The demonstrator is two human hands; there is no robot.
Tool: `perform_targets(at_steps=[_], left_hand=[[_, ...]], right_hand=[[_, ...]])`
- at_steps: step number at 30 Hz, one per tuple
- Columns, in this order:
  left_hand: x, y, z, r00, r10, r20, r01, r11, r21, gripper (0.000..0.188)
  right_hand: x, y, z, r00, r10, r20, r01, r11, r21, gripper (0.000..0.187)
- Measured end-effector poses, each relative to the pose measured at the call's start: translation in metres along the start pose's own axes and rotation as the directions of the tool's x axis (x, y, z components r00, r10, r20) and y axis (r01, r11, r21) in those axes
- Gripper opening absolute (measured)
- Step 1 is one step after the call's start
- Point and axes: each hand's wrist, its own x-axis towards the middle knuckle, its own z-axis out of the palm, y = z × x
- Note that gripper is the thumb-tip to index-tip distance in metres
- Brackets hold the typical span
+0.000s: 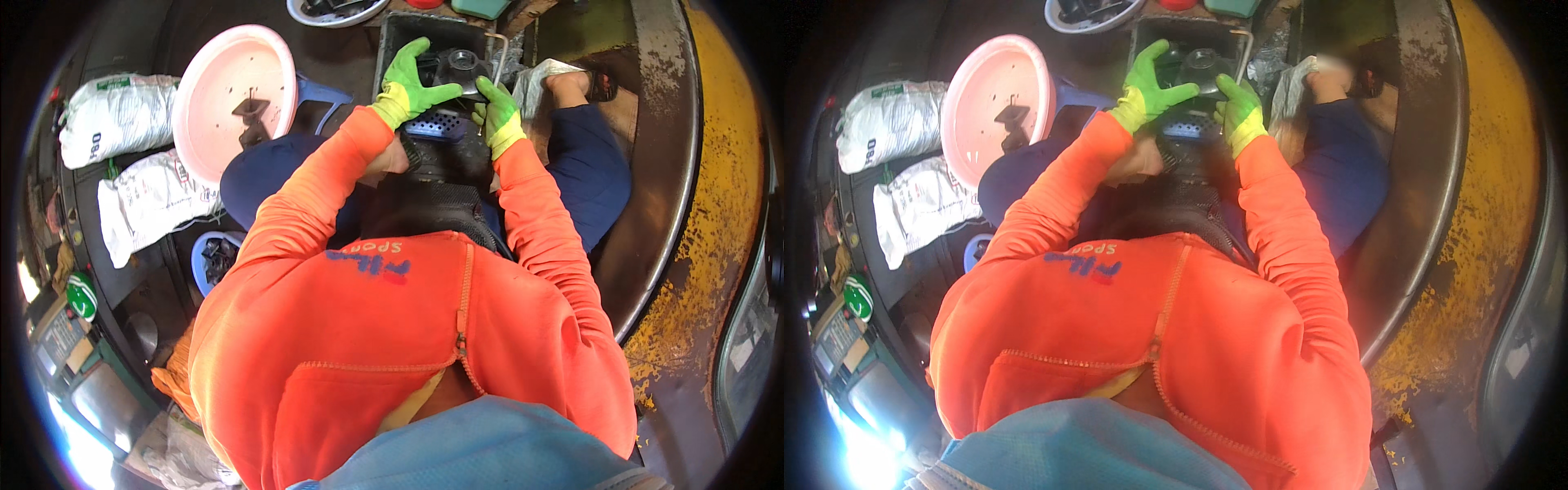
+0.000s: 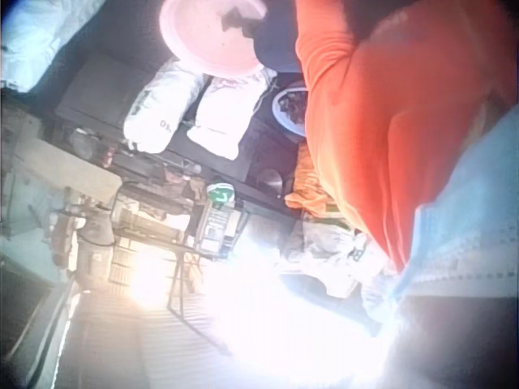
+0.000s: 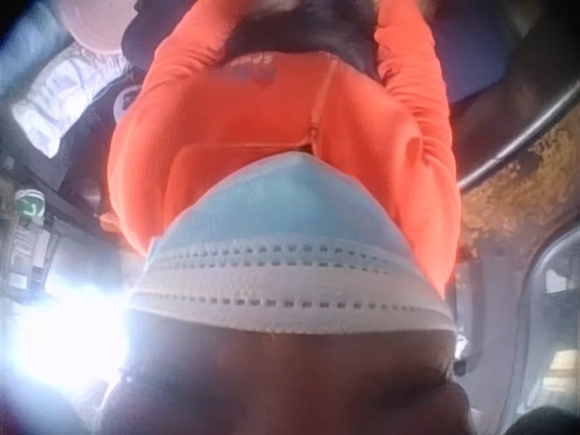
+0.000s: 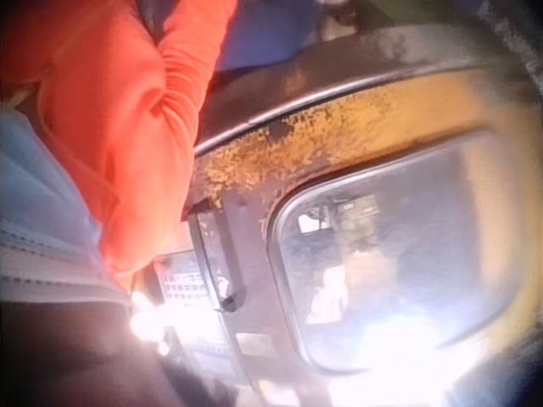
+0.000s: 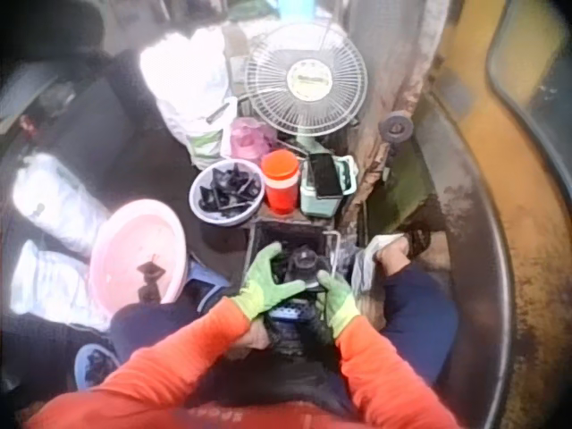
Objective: The person sits on the floor and uses a metal tool to scrape and clean small black plastic parts. They repeatedly pick up parts, scrape them, and place them into a white bowl.
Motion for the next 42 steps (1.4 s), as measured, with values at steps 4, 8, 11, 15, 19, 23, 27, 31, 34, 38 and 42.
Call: perform_targets(at_steps=[4,8,11,15,19,23,27,31,34,38,42], left_hand=[[-0.011,-0.039,0.001,0.979,-0.036,0.203,0.102,0.94,-0.326,0.07],[-0.017,-0.09,-0.012,0.999,0.036,-0.001,-0.035,0.992,0.123,0.066],[-0.03,-0.111,-0.012,0.992,-0.097,0.076,0.076,0.969,0.234,0.066],[-0.044,-0.123,-0.004,0.986,-0.164,0.026,0.158,0.976,0.153,0.07],[-0.047,-0.129,0.0,0.991,-0.121,0.055,0.108,0.975,0.196,0.074],[-0.051,-0.134,0.002,0.992,-0.121,0.026,0.117,0.985,0.129,0.073],[-0.057,-0.138,0.005,0.986,-0.169,0.007,0.166,0.976,0.141,0.072],[-0.062,-0.139,0.008,0.996,-0.081,-0.031,0.084,0.986,0.147,0.074],[-0.06,-0.133,0.006,0.988,-0.156,-0.002,0.156,0.984,0.089,0.069],[-0.047,-0.111,-0.009,0.991,-0.13,0.022,0.119,0.951,0.284,0.062],[-0.012,-0.078,-0.027,0.97,-0.242,0.005,0.242,0.968,0.066,0.047]], right_hand=[[0.005,0.03,0.005,0.98,-0.126,0.157,0.176,0.914,-0.364,0.029],[0.002,0.048,0.002,0.937,-0.334,0.101,0.296,0.608,-0.736,0.037],[-0.005,0.064,-0.004,0.881,-0.292,0.372,0.472,0.488,-0.734,0.039],[-0.009,0.073,0.006,0.862,-0.251,0.44,0.5,0.289,-0.816,0.037],[-0.023,0.046,0.035,0.903,-0.187,0.386,0.422,0.229,-0.877,0.035],[-0.056,0.018,0.041,0.601,-0.606,0.521,0.784,0.323,-0.53,0.023],[-0.054,0.039,0.035,0.715,-0.492,0.497,0.698,0.549,-0.46,0.018],[-0.025,0.053,0.034,0.873,-0.246,0.42,0.454,0.099,-0.885,0.024],[-0.031,0.039,0.036,0.696,-0.483,0.531,0.699,0.286,-0.656,0.025],[-0.067,0.013,0.036,0.702,-0.544,0.459,0.703,0.425,-0.571,0.022],[-0.091,-0.002,0.027,0.825,-0.463,0.324,0.565,0.67,-0.481,0.021]])
